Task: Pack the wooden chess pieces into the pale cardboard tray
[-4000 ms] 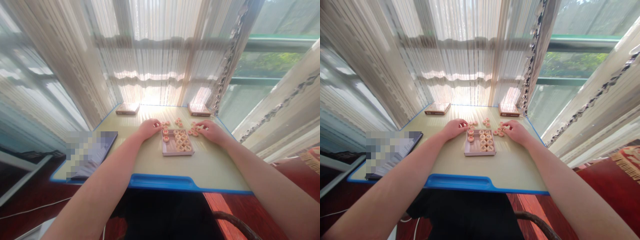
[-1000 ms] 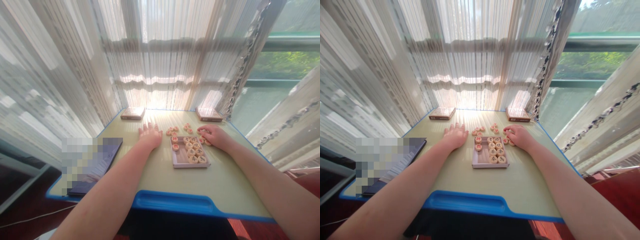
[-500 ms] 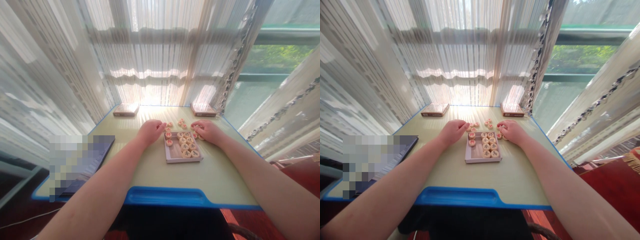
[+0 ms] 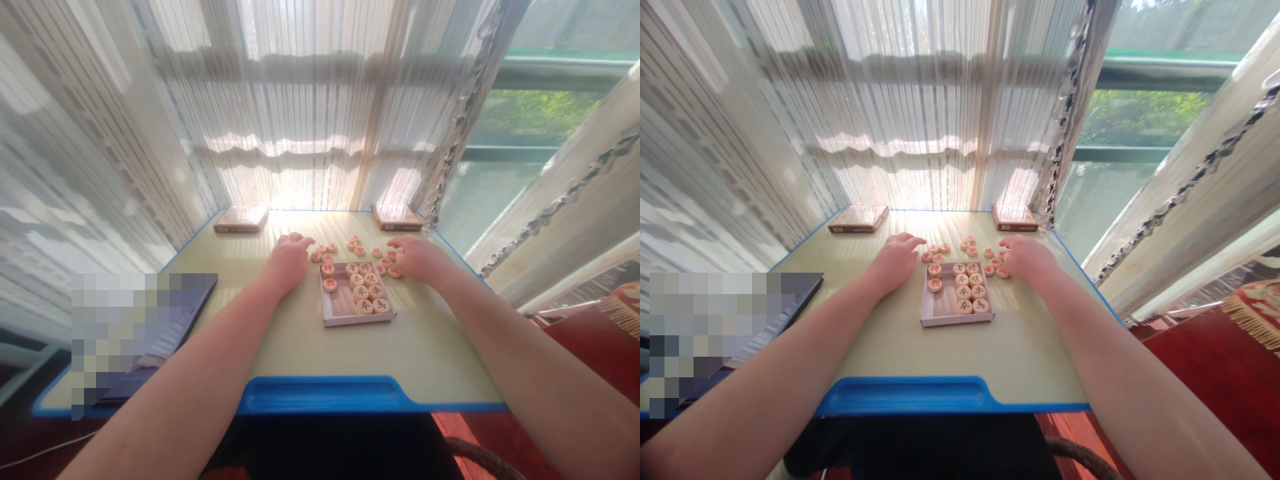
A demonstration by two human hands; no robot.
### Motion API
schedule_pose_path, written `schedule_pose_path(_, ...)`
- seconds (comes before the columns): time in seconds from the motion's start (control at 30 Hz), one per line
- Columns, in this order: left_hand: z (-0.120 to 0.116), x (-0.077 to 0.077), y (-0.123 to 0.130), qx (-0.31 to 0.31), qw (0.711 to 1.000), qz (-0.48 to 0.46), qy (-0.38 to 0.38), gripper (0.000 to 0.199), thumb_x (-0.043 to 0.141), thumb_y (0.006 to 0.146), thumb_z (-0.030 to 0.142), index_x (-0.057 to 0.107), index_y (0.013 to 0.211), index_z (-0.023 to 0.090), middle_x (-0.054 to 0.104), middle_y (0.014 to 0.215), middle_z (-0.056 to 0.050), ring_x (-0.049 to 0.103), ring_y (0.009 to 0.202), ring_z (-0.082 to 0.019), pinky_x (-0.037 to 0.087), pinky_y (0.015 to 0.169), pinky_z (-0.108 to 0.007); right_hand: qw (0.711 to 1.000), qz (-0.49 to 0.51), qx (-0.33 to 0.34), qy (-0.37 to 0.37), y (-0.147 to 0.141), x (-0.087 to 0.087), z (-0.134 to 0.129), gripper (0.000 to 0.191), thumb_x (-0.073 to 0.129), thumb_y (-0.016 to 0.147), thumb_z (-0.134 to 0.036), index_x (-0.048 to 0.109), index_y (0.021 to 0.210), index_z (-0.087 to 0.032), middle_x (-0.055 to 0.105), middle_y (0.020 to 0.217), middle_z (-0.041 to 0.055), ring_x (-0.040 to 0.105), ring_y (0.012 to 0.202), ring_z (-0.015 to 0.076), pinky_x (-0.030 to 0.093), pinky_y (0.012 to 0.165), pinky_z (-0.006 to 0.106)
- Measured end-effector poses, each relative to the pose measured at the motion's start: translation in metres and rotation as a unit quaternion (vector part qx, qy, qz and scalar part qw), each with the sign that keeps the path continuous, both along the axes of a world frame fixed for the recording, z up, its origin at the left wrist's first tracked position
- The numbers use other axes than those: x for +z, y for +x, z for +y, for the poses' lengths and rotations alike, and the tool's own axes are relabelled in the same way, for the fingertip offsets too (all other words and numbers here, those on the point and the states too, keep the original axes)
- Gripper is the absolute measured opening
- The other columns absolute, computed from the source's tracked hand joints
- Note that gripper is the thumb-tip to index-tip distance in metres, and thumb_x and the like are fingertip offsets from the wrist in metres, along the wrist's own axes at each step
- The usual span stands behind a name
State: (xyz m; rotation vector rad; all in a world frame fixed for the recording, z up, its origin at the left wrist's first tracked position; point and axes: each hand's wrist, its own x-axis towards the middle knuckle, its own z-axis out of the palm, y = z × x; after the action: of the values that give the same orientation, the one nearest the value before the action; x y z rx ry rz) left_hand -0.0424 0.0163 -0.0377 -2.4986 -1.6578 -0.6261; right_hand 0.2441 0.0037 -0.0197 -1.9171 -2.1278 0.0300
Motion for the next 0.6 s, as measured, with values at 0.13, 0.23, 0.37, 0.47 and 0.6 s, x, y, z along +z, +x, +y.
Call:
schedule_pose_path(0.13,0.005,-0.004,-0.003,-0.015,0.999,0.002,-0.033,0.046,0.038,0.083,0.011,0.056,0.125,0.018,0.060,0.124,-0.007,0.055,0.112,-0.023,0.044,0.096,-0.036,0.997,-0.021,-0.014,-0.071,0.007,0.011,-0.008,0.053,0.051,0.075,-0.035,0.058,0.125,-0.020,0.067,0.115,0.0082,0.063,0.097,0.0269,0.048,0.082,0.037)
schedule_pose_path(0.23,0.007,-0.003,-0.003,-0.034,0.998,0.004,-0.044,0.039,0.036,0.086,0.016,0.063,0.114,0.019,0.066,0.113,-0.006,0.060,0.105,-0.022,0.046,0.094,-0.035,0.995,-0.021,0.034,-0.092,0.008,0.015,-0.011,0.055,0.056,0.069,-0.034,0.060,0.122,-0.020,0.066,0.118,0.0071,0.063,0.098,0.0241,0.047,0.082,0.032)
schedule_pose_path(0.37,0.008,-0.004,-0.004,-0.046,0.998,-0.008,-0.035,0.036,0.036,0.088,0.020,0.068,0.105,0.020,0.068,0.110,-0.005,0.061,0.105,-0.020,0.046,0.095,-0.032,0.996,-0.011,0.022,-0.087,0.008,0.014,-0.010,0.050,0.054,0.068,-0.027,0.064,0.116,-0.020,0.069,0.111,0.0052,0.065,0.091,0.0220,0.048,0.076,0.029)
schedule_pose_path(0.47,0.007,-0.003,-0.004,-0.043,0.998,-0.007,-0.038,0.037,0.036,0.087,0.018,0.067,0.106,0.020,0.068,0.110,-0.004,0.061,0.104,-0.020,0.046,0.094,-0.032,0.999,-0.002,0.013,-0.049,0.003,0.008,-0.008,0.045,0.050,0.073,-0.026,0.065,0.115,-0.018,0.068,0.113,0.0076,0.063,0.096,0.0234,0.048,0.081,0.031)
schedule_pose_path(0.6,0.003,0.000,-0.001,-0.029,0.998,0.004,-0.048,0.037,0.036,0.086,0.016,0.066,0.107,0.021,0.068,0.110,-0.005,0.062,0.104,-0.021,0.047,0.092,-0.033,0.998,0.009,0.050,0.040,-0.010,-0.004,-0.004,0.041,0.044,0.082,-0.028,0.065,0.115,-0.015,0.063,0.122,0.0116,0.057,0.111,0.0254,0.041,0.096,0.035)
